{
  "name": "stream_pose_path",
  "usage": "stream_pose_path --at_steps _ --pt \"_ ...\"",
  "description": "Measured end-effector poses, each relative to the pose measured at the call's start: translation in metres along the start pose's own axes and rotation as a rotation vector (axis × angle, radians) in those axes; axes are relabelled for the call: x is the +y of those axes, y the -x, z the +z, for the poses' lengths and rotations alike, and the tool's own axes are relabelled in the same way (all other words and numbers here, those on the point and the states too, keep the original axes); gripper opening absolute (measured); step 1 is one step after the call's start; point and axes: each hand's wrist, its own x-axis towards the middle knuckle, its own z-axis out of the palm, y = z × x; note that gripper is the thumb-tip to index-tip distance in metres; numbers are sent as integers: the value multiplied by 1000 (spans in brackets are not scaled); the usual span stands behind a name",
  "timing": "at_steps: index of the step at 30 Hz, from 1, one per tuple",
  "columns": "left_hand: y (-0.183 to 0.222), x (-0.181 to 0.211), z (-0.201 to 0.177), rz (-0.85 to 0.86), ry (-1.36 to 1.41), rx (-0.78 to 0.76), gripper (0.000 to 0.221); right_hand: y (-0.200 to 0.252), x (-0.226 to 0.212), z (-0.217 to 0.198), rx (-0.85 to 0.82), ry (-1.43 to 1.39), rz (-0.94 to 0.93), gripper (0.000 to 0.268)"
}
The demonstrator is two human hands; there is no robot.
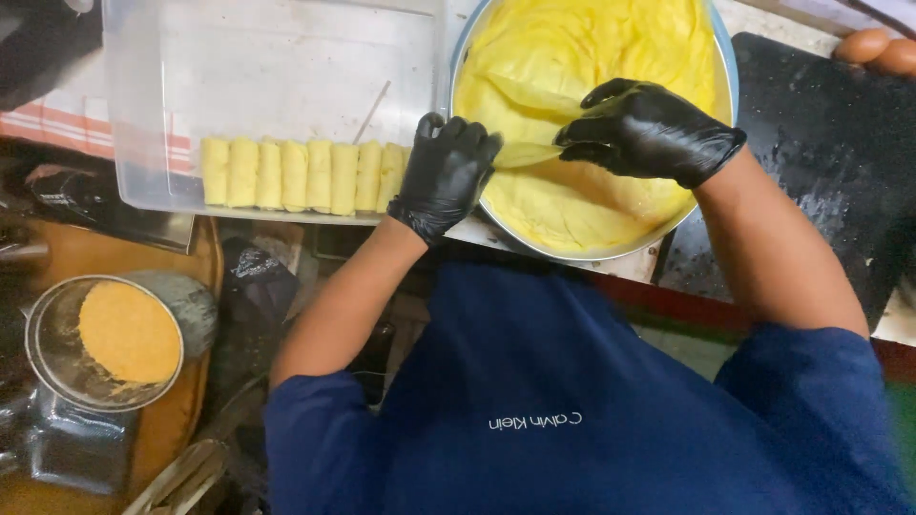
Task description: Rolling thin dough sheets with filling into cylinders at a fast, professional pace.
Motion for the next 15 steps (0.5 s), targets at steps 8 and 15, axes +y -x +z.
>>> stream_pose_path --at_steps 8,15 --pt "0 31 -43 -85 669 -83 9 34 10 -16 9 -75 -96 19" --pt "-38 86 -82 -264 1306 -227 8 89 7 -33 155 -548 80 28"
